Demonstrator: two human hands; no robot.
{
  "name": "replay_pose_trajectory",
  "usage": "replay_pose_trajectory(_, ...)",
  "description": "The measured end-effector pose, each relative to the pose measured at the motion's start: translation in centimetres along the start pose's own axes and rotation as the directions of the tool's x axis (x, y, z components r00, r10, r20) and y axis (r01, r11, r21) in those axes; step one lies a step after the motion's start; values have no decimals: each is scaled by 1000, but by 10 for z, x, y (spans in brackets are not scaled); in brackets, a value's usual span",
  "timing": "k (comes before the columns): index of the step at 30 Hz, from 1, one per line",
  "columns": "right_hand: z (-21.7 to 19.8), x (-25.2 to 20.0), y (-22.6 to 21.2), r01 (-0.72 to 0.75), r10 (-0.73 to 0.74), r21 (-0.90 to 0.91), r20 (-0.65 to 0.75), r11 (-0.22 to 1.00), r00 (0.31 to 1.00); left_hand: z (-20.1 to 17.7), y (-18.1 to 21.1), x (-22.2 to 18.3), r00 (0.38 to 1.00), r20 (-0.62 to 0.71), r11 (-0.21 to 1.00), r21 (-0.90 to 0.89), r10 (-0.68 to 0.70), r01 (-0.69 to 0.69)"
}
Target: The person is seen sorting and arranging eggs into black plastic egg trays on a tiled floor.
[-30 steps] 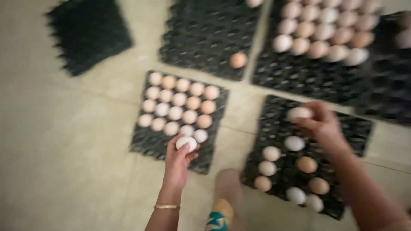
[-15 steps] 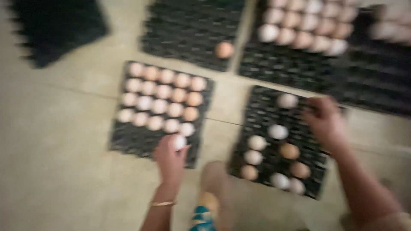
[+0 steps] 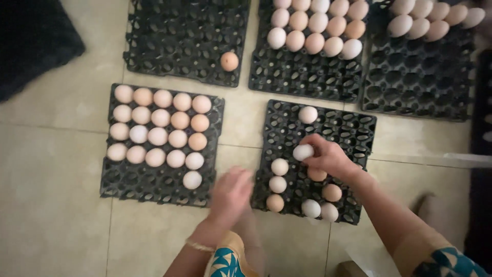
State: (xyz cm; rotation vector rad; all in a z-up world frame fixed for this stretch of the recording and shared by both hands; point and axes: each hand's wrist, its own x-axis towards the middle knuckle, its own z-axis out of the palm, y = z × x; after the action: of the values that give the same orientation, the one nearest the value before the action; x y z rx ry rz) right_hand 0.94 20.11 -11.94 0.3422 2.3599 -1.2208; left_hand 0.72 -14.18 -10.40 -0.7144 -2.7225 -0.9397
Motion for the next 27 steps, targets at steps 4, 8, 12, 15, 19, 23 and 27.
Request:
replay_pose_trajectory(4,-22,-26,-23,-131,144,809,58,573,988,45,50,47,911,354,976,-116,212,-182)
replay_pose_trajectory(8,-32,-28,5,-128,158,879,61,459,985,100,30,48,791,579,972,-12,198,-235)
replay_pose_trajectory(12,-46,-25,19,-67,86,922,37,382,996,70,37,80,686,727,995,-84,30,46)
replay_pose_trajectory(15,-55,-23,14,-39,16,955,36,292,999,42,39,87,614,773,755,-305,-160,581)
replay_pose_trajectory(19,-57,-25,7,-94,-109,983,112,161,988,29,41,83,506,809,-167,-566,-298,807)
replay_pose_trajectory(23,-46,-25,19,-123,-138,987,137,104,981,23,35,82,486,839,-380,-544,-245,748)
replay_pose_trajectory(27,-42,-30,13,-133,-62,986,140,99,988,27,33,76,413,881,-570,-466,-231,676)
